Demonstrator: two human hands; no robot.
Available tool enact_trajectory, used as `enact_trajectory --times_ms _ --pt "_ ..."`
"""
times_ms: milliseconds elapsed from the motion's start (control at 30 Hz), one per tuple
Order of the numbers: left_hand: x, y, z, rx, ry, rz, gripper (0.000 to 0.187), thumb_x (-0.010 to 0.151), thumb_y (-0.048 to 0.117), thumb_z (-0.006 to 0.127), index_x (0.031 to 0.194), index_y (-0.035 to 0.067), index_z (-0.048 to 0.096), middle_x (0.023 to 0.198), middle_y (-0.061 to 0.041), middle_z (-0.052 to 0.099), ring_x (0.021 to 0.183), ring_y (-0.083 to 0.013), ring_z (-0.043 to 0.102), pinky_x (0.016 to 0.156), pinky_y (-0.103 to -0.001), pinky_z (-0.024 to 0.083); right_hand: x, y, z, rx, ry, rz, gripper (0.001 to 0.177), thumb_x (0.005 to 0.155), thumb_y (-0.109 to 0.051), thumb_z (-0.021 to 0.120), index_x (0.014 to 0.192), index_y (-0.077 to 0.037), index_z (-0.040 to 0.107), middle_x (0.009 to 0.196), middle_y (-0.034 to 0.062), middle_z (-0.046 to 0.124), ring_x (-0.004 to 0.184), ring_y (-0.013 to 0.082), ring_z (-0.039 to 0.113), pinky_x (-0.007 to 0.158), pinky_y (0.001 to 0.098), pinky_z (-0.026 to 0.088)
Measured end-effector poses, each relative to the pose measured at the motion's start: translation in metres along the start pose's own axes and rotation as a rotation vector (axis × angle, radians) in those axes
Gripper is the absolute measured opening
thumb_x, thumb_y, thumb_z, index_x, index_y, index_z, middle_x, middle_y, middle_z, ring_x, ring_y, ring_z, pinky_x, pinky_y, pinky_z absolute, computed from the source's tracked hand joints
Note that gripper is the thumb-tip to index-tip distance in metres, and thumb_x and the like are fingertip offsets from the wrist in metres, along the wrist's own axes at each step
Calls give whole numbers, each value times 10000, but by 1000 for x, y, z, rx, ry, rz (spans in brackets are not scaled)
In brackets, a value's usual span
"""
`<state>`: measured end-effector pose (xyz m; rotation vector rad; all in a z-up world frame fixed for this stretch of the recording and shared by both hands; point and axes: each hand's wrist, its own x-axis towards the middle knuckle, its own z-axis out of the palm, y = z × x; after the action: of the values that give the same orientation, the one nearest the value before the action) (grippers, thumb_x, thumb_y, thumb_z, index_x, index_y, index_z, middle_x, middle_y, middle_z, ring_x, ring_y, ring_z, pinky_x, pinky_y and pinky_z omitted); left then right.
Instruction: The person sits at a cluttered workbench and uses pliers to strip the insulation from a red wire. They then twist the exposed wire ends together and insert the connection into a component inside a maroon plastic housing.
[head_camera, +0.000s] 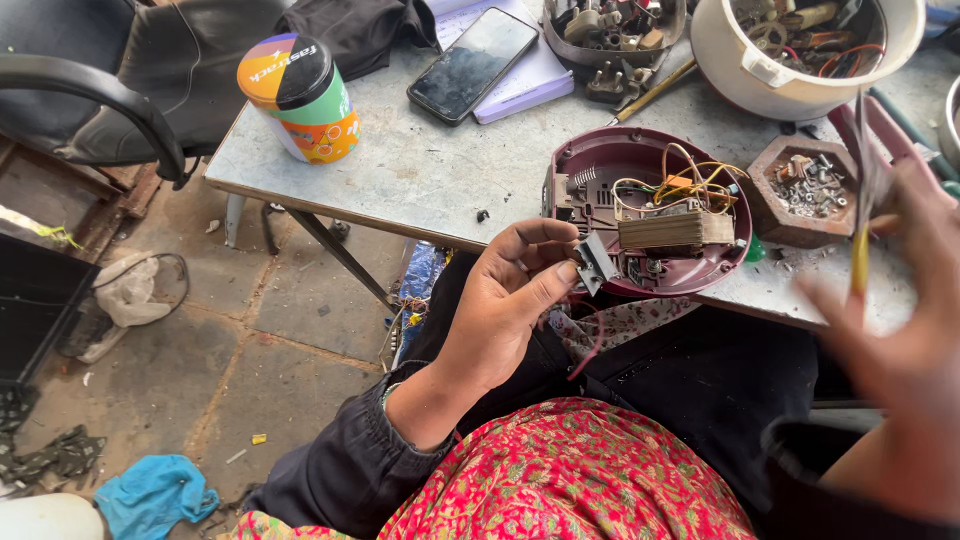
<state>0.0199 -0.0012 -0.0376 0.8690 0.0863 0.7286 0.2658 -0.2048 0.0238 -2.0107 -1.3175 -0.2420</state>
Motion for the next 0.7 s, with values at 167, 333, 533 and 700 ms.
enact_trajectory --times_ms 167,333,533,700 --pt "-4 8 7 150 -62 107 293 1044 2 649 1328 1 576 1234 -49 651 1163 -106 631 1070 -276 523 75 69 26 -76 -40 -64 618 974 -180 851 1430 114 556 1344 252 589 1235 350 650 1031 407 530" --pt "-9 16 14 269 -114 113 302 1032 1 661 1318 10 567 1220 -49 656 1170 -102 638 1042 -282 547 45 -23 31 432 -15 -235 604 815 -163 781 1338 -11 519 1381 161 575 1310 253 600 1096 347 532" --pt "-13 17 19 311 -188 52 282 1053 51 682 1321 24 595 1134 -48 694 1086 -96 683 1014 -284 574 0 -110 67 162 -93 -454 563 708 37 862 1214 -103 657 1217 166 680 1079 284 704 897 364 582" --pt "-18 36 27 708 -157 241 250 975 164 785 1189 68 697 1126 -36 726 1037 -120 722 946 -271 594 -15 -99 66 462 24 -279 483 831 66 811 1257 -14 598 1265 209 667 1051 250 725 902 332 600"
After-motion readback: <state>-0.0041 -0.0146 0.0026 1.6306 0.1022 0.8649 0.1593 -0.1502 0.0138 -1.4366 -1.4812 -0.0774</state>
